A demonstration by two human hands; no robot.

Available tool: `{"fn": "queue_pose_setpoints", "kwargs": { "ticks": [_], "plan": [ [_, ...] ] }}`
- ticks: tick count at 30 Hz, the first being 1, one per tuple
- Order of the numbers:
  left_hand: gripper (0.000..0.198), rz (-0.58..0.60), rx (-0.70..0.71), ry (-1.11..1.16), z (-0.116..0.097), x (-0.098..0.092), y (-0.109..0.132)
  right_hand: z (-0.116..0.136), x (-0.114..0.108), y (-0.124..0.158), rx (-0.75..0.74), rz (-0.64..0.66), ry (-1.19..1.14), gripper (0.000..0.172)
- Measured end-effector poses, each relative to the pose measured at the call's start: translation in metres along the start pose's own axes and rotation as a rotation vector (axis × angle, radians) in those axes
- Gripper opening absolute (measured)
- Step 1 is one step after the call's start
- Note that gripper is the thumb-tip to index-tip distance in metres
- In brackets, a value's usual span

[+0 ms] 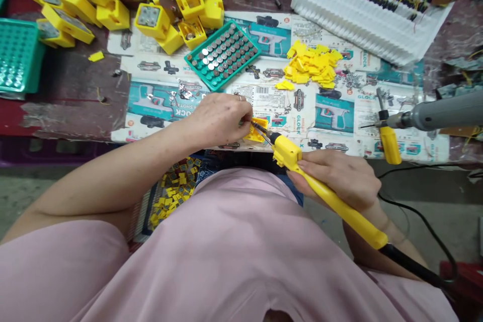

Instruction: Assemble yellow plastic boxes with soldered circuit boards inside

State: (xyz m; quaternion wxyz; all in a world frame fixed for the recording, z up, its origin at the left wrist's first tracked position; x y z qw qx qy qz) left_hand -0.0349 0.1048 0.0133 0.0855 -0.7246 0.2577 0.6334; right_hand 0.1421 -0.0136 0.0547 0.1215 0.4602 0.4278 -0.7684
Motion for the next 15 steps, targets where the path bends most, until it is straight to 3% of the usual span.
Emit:
{"fn": "queue_pose_setpoints", "kwargs": {
  "ticks": [15],
  "plan": [
    [0.031, -0.005, 0.014, -0.047, -0.001, -0.002, 0.002, 0.001, -0.012, -0.015, -0.074, -0.104, 0.026, 0.008]
  ]
}}
Point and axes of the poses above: each hand's wrist, its own y-axis away from the middle knuckle, its own x-axis out of the palm, z = x × y, the point moved 6 cm from there along -y, towards the middle knuckle, and after that the axes turned 10 degrees about -x, right-handed, at the moved point
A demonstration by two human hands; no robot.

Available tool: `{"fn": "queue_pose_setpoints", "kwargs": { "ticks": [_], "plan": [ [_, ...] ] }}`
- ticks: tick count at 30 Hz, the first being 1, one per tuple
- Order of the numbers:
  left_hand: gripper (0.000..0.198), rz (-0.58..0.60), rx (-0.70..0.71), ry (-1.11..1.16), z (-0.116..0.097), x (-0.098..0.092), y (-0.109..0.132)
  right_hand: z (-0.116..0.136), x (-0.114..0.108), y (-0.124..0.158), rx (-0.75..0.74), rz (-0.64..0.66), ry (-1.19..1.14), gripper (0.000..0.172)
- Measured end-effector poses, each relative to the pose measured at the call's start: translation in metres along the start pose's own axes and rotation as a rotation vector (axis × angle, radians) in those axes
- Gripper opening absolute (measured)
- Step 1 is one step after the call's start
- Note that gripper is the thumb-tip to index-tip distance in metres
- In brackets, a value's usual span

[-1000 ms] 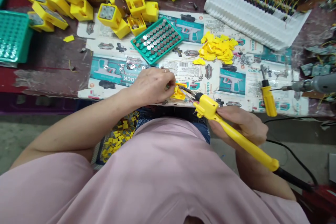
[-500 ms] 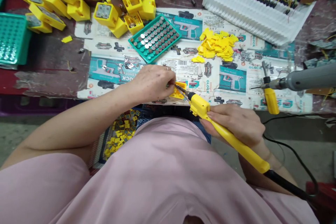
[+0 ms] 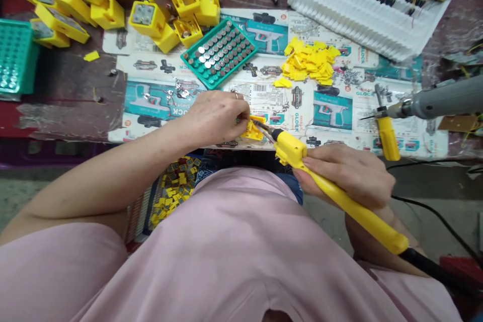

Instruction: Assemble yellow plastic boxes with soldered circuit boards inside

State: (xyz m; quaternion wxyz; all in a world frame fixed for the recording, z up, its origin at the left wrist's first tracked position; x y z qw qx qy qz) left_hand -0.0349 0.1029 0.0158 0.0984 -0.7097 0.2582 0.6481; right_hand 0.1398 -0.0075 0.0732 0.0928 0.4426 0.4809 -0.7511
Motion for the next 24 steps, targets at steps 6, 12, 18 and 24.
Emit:
{"fn": "queue_pose_setpoints", "kwargs": {
  "ticks": [6, 12, 18, 24],
  "plan": [
    [0.031, 0.007, -0.018, -0.026, 0.001, 0.000, -0.001, -0.006, -0.010, 0.013, 0.085, -0.090, -0.054, 0.021],
    [0.032, 0.009, -0.026, -0.054, 0.000, -0.002, -0.001, -0.010, -0.009, 0.022, 0.130, -0.135, -0.068, 0.023],
    [0.029, 0.010, 0.000, -0.069, -0.001, -0.001, -0.001, -0.007, -0.009, 0.027, 0.171, -0.096, 0.085, 0.045],
    [0.037, 0.000, -0.003, 0.091, 0.007, -0.003, 0.004, -0.007, -0.011, 0.031, 0.183, -0.098, 0.145, 0.056]
  ]
}}
Point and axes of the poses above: each hand's wrist, its own y-axis away from the middle knuckle, its own x-axis out of the palm, z = x × y, the point moved 6 cm from there along -y, towards the middle knuckle, and after that the axes turned 10 degrees about -x, right-handed, at the moved point
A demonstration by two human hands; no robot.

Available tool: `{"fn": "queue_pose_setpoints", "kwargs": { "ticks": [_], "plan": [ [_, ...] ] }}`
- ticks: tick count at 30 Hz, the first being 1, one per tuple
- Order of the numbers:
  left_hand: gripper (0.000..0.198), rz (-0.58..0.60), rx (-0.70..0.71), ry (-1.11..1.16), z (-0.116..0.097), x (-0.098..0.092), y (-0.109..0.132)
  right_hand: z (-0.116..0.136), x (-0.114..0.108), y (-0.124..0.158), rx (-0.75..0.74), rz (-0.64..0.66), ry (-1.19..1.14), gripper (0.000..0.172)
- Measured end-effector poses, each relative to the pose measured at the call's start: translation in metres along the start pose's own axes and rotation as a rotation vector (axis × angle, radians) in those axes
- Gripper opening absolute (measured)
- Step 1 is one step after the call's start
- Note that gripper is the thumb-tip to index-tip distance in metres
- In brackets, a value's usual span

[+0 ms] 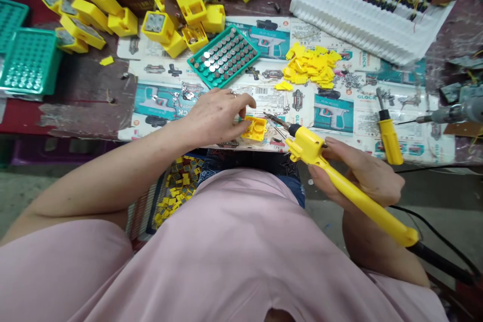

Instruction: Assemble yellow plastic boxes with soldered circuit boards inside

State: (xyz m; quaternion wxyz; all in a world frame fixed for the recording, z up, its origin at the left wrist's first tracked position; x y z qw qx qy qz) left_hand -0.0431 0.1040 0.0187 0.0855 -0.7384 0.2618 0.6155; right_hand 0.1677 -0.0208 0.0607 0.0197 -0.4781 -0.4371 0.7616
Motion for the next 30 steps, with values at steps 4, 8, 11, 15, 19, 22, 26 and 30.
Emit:
{"fn": "queue_pose_setpoints", "kwargs": {
  "ticks": [4, 8, 11, 15, 19, 22, 26, 30],
  "plan": [
    [0.049, 0.013, -0.030, 0.172, 0.013, -0.004, 0.004, -0.001, 0.000, -0.001, 0.013, 0.010, 0.005, 0.052],
    [0.039, 0.008, -0.124, 0.233, 0.024, -0.002, 0.000, -0.003, 0.001, -0.001, 0.048, -0.022, -0.040, 0.053],
    [0.024, -0.020, -0.177, 0.251, 0.026, -0.001, -0.002, -0.005, 0.001, 0.001, 0.075, -0.055, -0.093, 0.055],
    [0.022, -0.056, -0.110, 0.238, 0.022, -0.003, 0.000, -0.007, 0.000, 0.004, 0.152, -0.088, -0.144, 0.046],
    [0.019, 0.005, -0.029, 0.218, 0.017, 0.000, 0.005, -0.006, -0.003, 0.003, 0.123, -0.166, -0.294, 0.039],
    [0.017, 0.059, -0.022, 0.193, 0.014, 0.002, 0.006, -0.002, -0.003, -0.002, -0.003, -0.121, -0.350, 0.043],
    [0.019, 0.106, 0.000, 0.148, 0.007, 0.001, 0.003, -0.003, -0.005, -0.003, -0.048, -0.029, -0.192, 0.051],
    [0.019, 0.176, 0.009, 0.049, -0.001, 0.002, -0.001, -0.002, -0.003, -0.006, -0.097, 0.007, -0.302, 0.045]
  ]
}}
Point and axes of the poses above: each hand's wrist, its own y-axis away from the middle knuckle, its own x-axis out of the palm, z = x × y, the point moved 6 cm from there along -y, towards the middle knuckle, and after that the axes turned 10 degrees about -x, right-handed, at the moved point
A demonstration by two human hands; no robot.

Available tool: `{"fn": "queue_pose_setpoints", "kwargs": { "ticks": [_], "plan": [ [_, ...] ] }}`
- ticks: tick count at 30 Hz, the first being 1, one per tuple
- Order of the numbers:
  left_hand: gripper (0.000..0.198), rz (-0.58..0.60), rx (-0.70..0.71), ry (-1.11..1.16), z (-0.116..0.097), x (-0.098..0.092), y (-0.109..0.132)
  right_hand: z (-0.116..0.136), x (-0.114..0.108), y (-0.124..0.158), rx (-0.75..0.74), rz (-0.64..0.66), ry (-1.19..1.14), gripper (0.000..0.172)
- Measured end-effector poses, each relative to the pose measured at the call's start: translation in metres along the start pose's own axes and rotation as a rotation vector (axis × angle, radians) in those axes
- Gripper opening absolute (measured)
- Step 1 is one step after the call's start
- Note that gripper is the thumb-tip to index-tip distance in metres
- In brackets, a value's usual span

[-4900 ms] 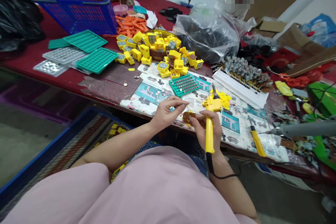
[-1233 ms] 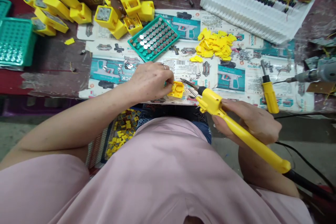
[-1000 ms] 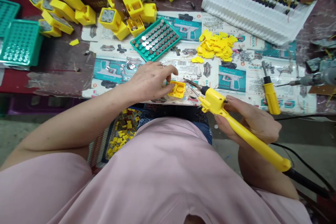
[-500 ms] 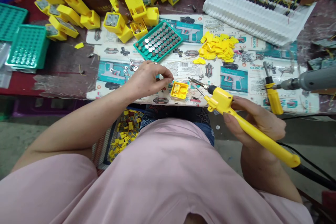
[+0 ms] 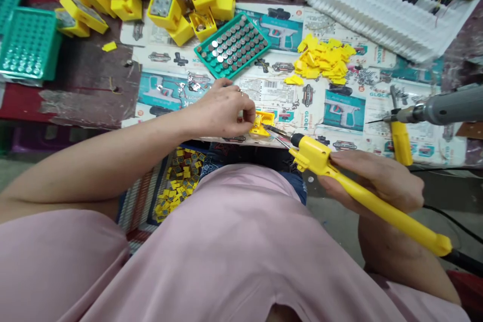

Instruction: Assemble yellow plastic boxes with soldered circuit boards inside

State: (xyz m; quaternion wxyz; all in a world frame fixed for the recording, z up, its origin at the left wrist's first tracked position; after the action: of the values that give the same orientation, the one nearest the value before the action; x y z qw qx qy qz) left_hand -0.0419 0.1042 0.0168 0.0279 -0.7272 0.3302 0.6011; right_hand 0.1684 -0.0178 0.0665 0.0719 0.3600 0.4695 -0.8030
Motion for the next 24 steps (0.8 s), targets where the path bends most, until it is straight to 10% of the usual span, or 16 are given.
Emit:
{"fn": "queue_pose_setpoints", "kwargs": {
  "ticks": [20, 24],
  "plan": [
    [0.015, 0.115, -0.014, -0.193, -0.007, 0.004, -0.018, 0.003, 0.015, -0.030, -0.172, 0.313, -0.064, 0.014],
    [0.016, 0.115, 0.014, -0.216, -0.009, 0.003, -0.017, -0.002, 0.004, -0.023, -0.119, 0.209, -0.092, 0.015]
  ]
}}
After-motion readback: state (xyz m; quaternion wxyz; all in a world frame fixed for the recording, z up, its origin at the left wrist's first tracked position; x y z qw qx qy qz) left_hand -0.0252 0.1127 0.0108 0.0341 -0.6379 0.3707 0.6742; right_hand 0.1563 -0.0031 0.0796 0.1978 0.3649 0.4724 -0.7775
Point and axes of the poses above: each hand's wrist, its own y-axis away from the middle knuckle, its own x-axis out of the palm, z = x × y, the point moved 6 cm from there along -y, towards the middle knuckle, and after that the axes turned 10 degrees about -x, right-handed, at the moved point
